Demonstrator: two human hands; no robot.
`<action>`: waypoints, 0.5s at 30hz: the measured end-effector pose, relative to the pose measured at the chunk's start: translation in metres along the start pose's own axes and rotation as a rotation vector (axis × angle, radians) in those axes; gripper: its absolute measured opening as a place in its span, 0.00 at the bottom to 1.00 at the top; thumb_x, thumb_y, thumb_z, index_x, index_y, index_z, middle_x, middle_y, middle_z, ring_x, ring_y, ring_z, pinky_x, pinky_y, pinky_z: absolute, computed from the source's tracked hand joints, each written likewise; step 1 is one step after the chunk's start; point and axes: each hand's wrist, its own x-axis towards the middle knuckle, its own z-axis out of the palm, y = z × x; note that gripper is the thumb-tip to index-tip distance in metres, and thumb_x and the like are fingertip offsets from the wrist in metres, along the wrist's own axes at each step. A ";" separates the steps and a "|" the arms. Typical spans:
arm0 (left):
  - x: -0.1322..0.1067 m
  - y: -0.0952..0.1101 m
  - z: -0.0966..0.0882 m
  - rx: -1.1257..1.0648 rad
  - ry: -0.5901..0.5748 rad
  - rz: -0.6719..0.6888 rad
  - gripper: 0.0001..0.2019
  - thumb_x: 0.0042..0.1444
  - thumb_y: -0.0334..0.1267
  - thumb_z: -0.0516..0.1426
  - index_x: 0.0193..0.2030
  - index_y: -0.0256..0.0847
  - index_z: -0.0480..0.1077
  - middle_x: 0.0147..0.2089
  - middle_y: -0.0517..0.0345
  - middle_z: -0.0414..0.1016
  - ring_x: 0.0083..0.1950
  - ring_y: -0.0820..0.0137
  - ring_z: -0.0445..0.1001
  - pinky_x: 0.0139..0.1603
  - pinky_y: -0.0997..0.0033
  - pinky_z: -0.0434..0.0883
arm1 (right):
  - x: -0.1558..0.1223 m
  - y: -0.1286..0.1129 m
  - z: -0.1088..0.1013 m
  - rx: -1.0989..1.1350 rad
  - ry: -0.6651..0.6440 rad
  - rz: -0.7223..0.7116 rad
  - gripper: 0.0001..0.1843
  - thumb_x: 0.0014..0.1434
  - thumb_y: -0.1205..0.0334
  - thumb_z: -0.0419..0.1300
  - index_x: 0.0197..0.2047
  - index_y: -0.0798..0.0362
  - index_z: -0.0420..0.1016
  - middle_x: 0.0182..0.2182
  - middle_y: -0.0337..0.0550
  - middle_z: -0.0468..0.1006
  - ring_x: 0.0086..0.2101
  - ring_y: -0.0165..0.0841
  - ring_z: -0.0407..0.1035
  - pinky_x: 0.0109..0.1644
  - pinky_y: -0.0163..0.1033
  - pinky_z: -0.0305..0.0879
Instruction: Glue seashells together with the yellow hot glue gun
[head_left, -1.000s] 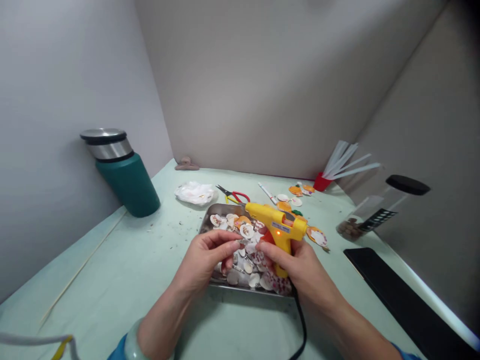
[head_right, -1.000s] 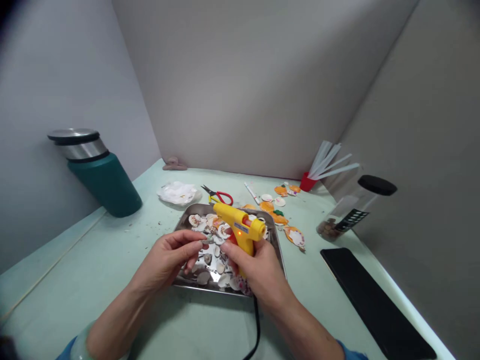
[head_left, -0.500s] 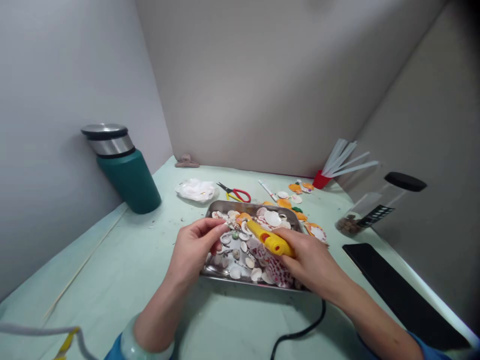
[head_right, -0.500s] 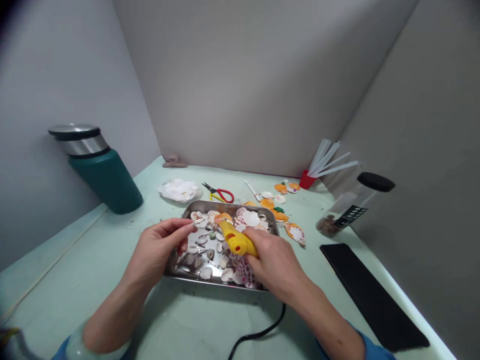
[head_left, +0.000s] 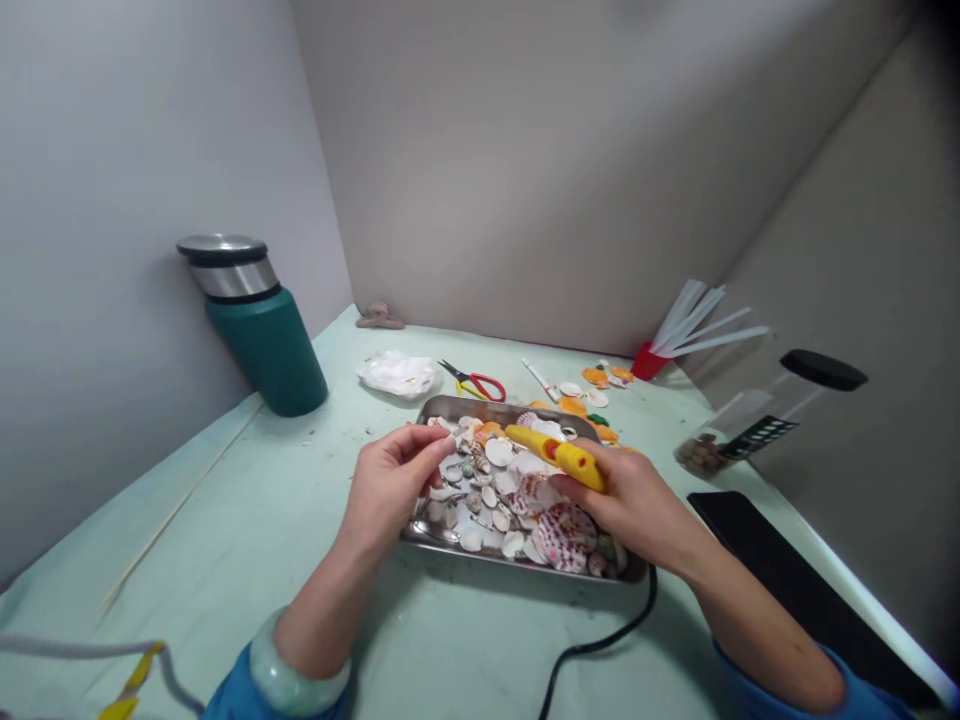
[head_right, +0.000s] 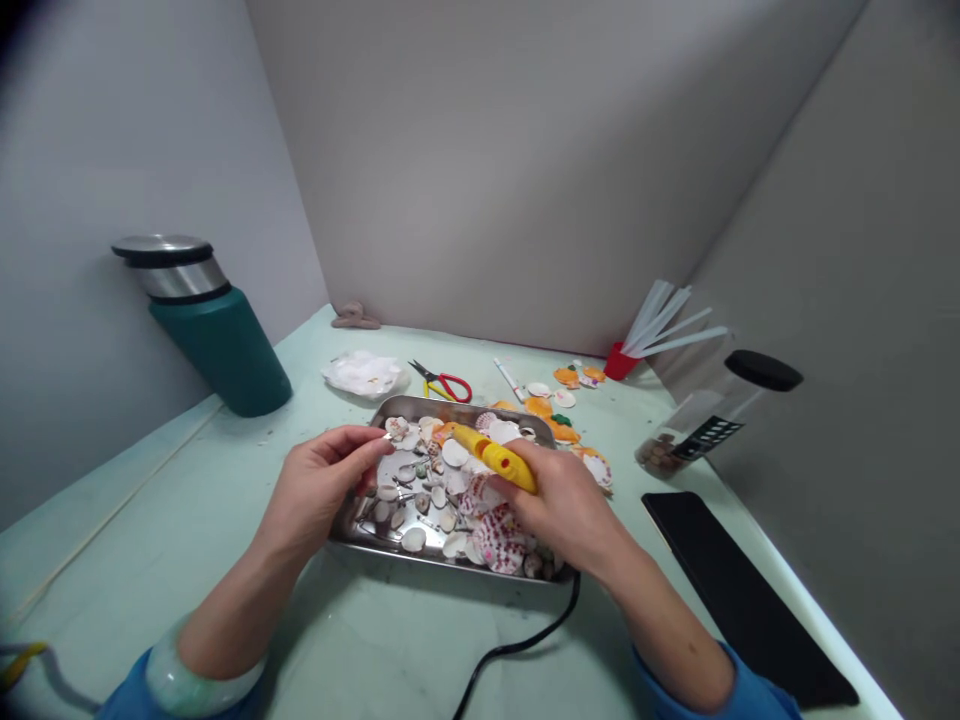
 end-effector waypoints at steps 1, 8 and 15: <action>0.000 0.001 0.000 0.014 -0.009 0.001 0.10 0.43 0.41 0.65 0.29 0.36 0.75 0.15 0.65 0.66 0.18 0.78 0.62 0.20 0.79 0.59 | -0.003 0.001 0.001 0.068 0.048 -0.010 0.09 0.60 0.54 0.56 0.33 0.51 0.69 0.26 0.37 0.73 0.26 0.33 0.66 0.31 0.36 0.59; -0.002 -0.001 0.001 -0.091 -0.107 -0.075 0.08 0.44 0.38 0.65 0.30 0.37 0.74 0.16 0.66 0.67 0.17 0.80 0.62 0.19 0.81 0.60 | -0.020 -0.010 0.018 0.337 0.168 -0.172 0.07 0.59 0.62 0.58 0.42 0.51 0.70 0.34 0.41 0.77 0.30 0.33 0.71 0.34 0.35 0.65; 0.001 -0.009 0.002 -0.207 -0.178 -0.133 0.10 0.44 0.39 0.65 0.30 0.36 0.72 0.16 0.67 0.67 0.16 0.81 0.62 0.18 0.82 0.60 | -0.019 -0.015 0.021 0.286 0.238 -0.377 0.09 0.58 0.66 0.55 0.42 0.51 0.69 0.33 0.45 0.80 0.32 0.37 0.75 0.32 0.37 0.69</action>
